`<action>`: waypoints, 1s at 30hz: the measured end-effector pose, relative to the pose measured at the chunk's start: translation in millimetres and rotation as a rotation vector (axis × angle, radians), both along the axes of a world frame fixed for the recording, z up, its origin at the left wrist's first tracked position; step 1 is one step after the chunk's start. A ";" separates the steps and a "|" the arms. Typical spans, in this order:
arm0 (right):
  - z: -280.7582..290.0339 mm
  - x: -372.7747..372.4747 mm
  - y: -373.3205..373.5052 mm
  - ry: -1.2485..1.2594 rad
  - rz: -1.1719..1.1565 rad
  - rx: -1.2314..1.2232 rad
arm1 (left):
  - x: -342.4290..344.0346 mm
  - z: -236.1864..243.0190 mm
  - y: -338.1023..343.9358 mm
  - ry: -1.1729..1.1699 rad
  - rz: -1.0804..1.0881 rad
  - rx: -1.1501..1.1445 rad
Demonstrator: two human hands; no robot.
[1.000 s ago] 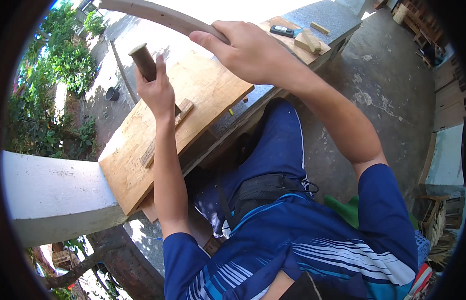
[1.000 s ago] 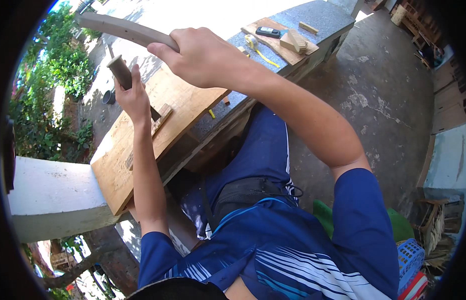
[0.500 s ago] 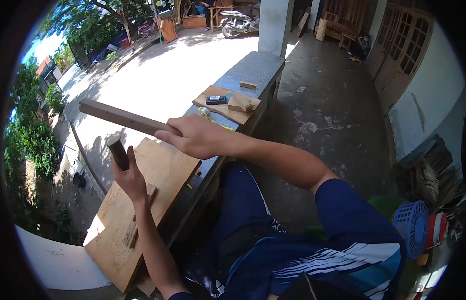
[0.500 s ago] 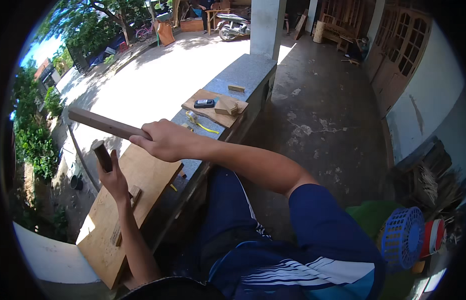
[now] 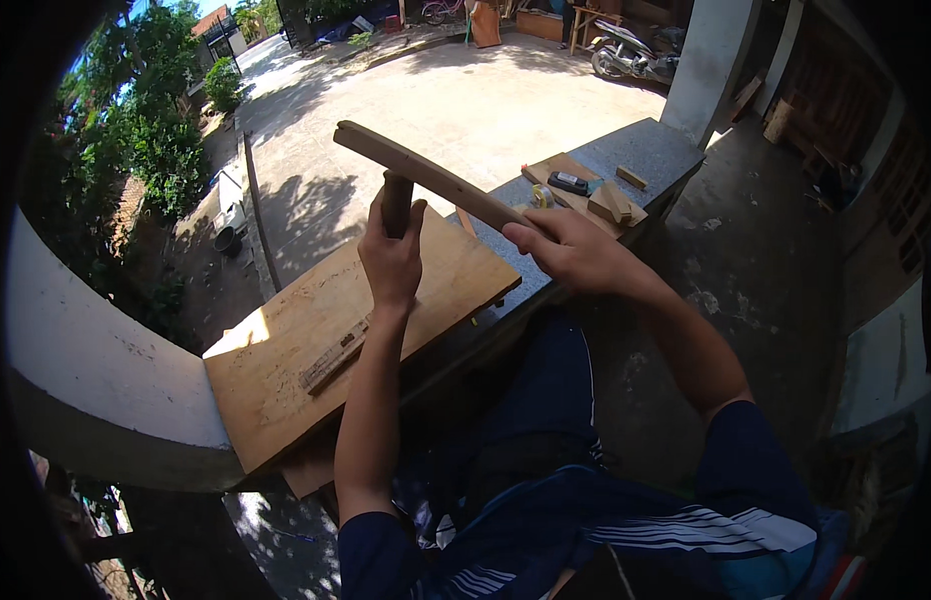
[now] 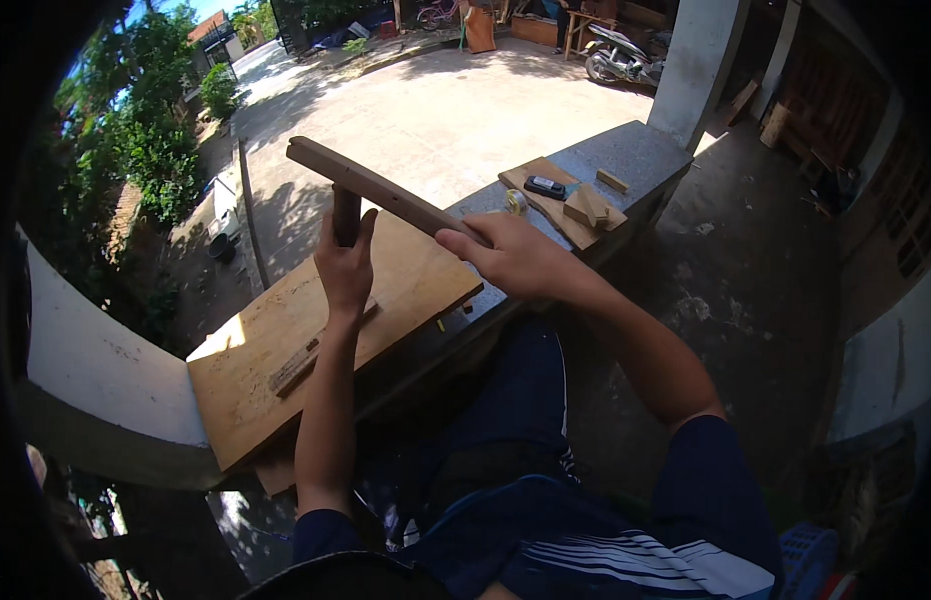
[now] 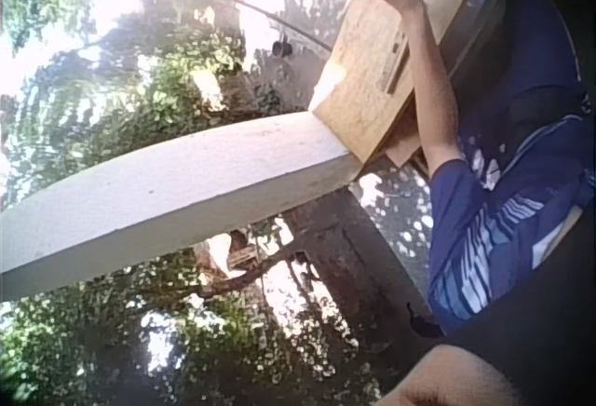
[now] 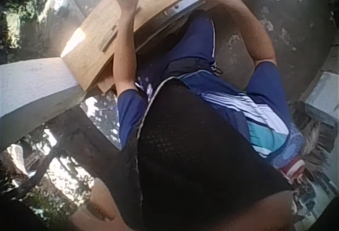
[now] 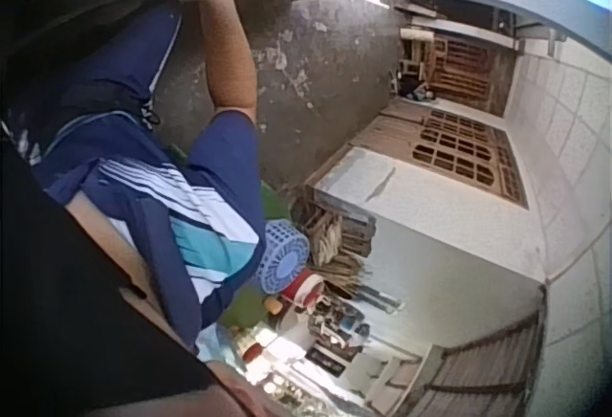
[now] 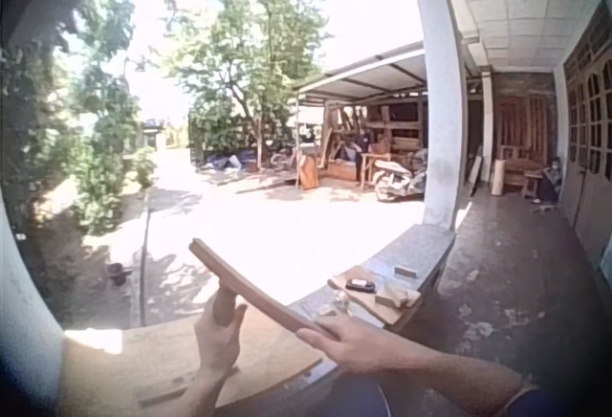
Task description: Using a chisel and a wooden mallet to carve or shape a piece of wood.
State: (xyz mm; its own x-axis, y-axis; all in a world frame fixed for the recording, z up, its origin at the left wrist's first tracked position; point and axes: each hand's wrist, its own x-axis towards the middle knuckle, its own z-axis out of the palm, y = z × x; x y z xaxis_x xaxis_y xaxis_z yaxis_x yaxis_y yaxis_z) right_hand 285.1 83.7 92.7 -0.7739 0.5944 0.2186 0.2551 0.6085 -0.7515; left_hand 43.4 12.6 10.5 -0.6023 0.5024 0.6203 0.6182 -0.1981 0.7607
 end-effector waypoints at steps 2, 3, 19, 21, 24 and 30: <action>6.3 11.6 -8.3 0.000 -0.017 -0.084 | 1.7 1.1 -3.9 0.014 0.001 0.013; 4.1 18.4 -10.7 0.017 -0.045 -0.065 | 4.3 0.6 -4.7 0.028 -0.014 0.025; -114.5 93.3 -27.4 -0.119 -0.277 -0.476 | 0.1 8.0 -54.4 -0.095 0.003 0.043; -119.8 97.7 -27.8 -0.115 -0.296 -0.467 | -2.0 10.6 -55.5 -0.243 -0.061 0.152; -134.2 97.6 -29.0 -0.103 -0.261 -0.392 | -11.6 14.9 -61.0 -0.283 -0.097 0.166; -140.0 72.0 -41.5 -0.167 -0.150 -0.252 | -23.9 42.7 -103.3 -0.269 -0.068 0.312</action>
